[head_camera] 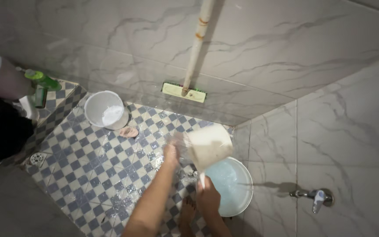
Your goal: The person cleans a bathroom by pouring water from a cup into a bucket and onto the floor. They then use a cloth and liquid soap to scrub a squat toilet and the surrounding tiled floor.
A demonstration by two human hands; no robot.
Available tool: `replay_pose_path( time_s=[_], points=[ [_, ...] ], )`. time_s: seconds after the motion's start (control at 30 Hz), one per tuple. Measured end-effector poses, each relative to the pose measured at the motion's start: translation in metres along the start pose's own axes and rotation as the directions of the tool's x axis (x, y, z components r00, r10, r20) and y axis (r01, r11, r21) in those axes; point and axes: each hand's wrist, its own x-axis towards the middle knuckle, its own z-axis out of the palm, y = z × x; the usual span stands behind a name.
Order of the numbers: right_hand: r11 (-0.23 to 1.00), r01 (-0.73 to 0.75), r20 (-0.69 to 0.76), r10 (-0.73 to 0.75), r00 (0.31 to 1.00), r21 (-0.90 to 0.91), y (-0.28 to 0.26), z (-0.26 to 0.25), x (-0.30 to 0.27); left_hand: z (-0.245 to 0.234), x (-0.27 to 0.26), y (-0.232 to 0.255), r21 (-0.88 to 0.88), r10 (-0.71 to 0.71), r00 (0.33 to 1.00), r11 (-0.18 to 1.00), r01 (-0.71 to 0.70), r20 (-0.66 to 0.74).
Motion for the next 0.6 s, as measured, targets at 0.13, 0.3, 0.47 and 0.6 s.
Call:
replay_pose_path(
  time_s=[0.13,0.3,0.47,0.6],
  points=[
    [0.997,0.071,-0.124,-0.075,0.989,-0.036,0.001,0.025,0.009,-0.075,0.020,0.042,0.175,0.226,0.950,0.966,-0.190,-0.214],
    [0.967,-0.193,-0.113,0.176,0.978,-0.166,0.061,0.039,0.007,-0.188,0.004,0.082,0.269,0.297,0.903,0.938,-0.217,-0.310],
    [0.852,-0.374,-0.132,0.350,0.928,-0.367,0.062,0.029,0.021,-0.301,-0.031,0.128,0.556,0.236,0.928,0.830,-0.039,-0.288],
    [0.912,-0.178,-0.202,0.108,0.973,-0.370,-0.011,0.063,0.055,-0.381,-0.049,0.172,0.152,0.059,0.926,0.988,-0.001,-0.374]
  ],
)
